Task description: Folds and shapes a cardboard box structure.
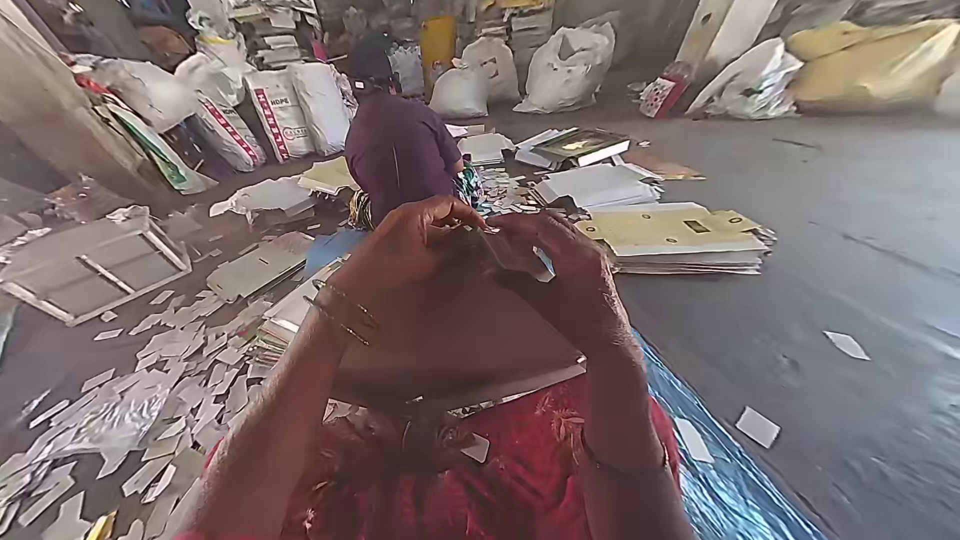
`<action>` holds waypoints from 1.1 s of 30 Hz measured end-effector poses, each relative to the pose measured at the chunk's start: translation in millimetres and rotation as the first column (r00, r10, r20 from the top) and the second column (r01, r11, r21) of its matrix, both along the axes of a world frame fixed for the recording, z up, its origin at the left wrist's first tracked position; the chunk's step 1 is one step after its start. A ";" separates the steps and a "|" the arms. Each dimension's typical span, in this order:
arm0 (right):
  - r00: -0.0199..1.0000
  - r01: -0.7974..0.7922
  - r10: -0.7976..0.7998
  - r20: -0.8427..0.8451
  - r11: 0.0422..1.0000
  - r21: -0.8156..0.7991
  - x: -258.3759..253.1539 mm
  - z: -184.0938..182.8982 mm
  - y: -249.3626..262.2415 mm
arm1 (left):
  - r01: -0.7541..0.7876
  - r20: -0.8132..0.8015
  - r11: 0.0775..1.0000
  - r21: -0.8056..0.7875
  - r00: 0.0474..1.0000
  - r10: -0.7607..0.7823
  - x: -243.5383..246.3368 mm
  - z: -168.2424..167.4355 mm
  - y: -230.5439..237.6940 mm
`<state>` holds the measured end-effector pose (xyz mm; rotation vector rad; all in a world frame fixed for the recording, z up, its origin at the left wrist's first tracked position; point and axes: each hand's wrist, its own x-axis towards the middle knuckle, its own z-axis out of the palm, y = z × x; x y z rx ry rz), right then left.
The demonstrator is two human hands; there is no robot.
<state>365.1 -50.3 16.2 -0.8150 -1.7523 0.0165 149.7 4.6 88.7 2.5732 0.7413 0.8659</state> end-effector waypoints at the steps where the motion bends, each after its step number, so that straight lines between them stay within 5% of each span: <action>1: 0.999 -0.032 0.033 0.029 0.999 -0.023 4.7 0.4 -1.5 | 0.009 -0.013 1.000 -0.008 1.000 -0.009 2.3 -1.4 4.2; 6: 0.984 -0.181 0.181 -0.005 0.983 -0.026 12.7 -1.2 5.6 | -0.213 0.018 0.969 0.125 0.977 0.212 9.2 -13.4 6.4; 11: 0.995 0.096 -0.088 -0.049 0.974 0.207 2.4 1.2 0.0 | -0.312 -0.015 0.922 0.230 0.946 0.324 18.7 -18.6 -1.9; 15: 0.960 0.278 -0.271 -0.076 0.872 0.403 -2.8 2.6 -6.1 | -0.060 -0.113 0.998 0.027 0.992 0.063 14.6 -9.9 0.7; 18: 0.957 0.280 -0.227 -0.180 0.886 0.371 -4.7 2.3 -7.5 | 0.130 -0.140 0.984 -0.122 0.979 -0.147 15.8 -6.1 2.8; 22: 0.955 0.240 -0.174 -0.242 0.930 0.279 1.0 -2.9 -0.4 | 0.144 -0.164 0.982 -0.120 0.973 -0.163 18.1 -12.1 8.3; 25: 0.949 0.314 -0.307 -0.069 0.924 0.220 8.9 0.9 1.8 | 0.030 -0.226 1.000 0.002 0.974 -0.029 22.8 -16.5 5.1; 28: 0.879 0.354 -0.386 0.282 0.922 0.158 18.4 13.4 4.2 | -0.105 -0.275 0.994 0.006 0.956 0.102 32.8 -16.3 3.8; 33: 0.813 0.239 -0.275 0.512 0.961 0.138 18.4 36.2 6.9 | -0.185 -0.351 0.983 0.017 0.919 0.179 46.7 -14.4 5.7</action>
